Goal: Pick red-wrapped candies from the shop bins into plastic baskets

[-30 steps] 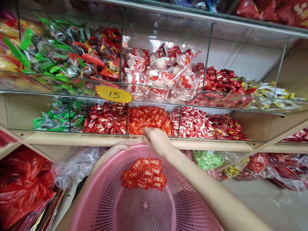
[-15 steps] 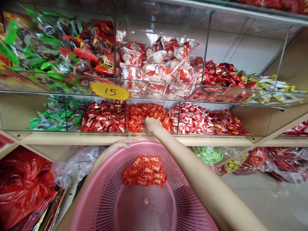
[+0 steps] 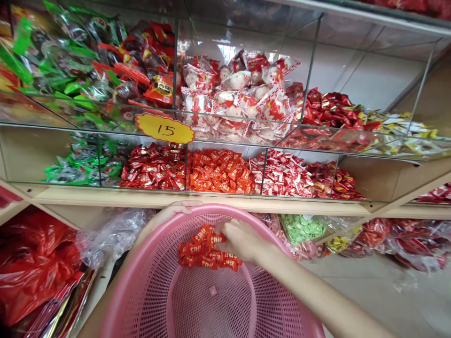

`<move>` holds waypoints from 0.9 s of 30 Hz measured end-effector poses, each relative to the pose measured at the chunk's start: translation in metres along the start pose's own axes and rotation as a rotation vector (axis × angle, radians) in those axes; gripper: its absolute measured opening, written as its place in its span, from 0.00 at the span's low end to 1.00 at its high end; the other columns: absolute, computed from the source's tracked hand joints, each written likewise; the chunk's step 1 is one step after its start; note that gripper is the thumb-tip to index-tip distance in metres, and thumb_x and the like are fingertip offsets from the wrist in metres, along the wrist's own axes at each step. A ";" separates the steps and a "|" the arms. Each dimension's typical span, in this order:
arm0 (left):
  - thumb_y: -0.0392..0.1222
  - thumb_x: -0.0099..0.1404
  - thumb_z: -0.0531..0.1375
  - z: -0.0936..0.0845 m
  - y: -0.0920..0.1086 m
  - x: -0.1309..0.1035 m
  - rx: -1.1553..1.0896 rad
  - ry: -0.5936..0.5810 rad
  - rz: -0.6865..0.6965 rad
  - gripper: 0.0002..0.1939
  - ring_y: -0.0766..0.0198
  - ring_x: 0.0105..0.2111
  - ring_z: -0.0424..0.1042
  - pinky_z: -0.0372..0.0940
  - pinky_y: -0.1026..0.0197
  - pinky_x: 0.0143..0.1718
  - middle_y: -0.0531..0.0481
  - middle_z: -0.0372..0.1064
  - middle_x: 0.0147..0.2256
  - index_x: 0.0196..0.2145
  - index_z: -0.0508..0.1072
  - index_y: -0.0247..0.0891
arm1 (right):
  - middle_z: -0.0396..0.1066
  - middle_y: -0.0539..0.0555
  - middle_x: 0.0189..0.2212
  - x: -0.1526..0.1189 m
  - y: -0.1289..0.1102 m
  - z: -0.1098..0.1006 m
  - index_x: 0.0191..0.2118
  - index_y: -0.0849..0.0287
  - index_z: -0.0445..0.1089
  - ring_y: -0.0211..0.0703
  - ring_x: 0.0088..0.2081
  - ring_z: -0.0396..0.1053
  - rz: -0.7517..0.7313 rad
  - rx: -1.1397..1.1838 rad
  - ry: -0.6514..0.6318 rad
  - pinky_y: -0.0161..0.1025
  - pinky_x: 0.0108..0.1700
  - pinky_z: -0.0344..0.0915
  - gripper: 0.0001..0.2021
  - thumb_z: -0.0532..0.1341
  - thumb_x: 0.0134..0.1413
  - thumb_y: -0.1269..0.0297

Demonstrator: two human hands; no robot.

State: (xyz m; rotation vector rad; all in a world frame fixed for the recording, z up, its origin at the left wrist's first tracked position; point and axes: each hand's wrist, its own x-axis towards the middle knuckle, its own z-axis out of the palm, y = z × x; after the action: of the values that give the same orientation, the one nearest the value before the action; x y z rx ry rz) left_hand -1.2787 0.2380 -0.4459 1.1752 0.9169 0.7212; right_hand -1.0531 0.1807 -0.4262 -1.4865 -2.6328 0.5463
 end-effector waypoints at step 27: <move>0.35 0.51 0.57 -0.008 -0.009 0.006 -0.023 -0.024 -0.044 0.22 0.55 0.56 0.61 0.52 0.59 0.57 0.51 0.70 0.51 0.45 0.75 0.38 | 0.73 0.58 0.35 0.096 0.050 -0.063 0.35 0.60 0.74 0.43 0.36 0.68 0.340 -0.176 0.080 0.33 0.34 0.58 0.09 0.65 0.44 0.67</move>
State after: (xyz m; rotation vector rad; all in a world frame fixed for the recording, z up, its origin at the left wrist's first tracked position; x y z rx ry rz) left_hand -1.2826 0.2443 -0.4567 1.1374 0.9091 0.6788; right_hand -1.0487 0.3024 -0.3953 -1.9817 -2.4340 0.2707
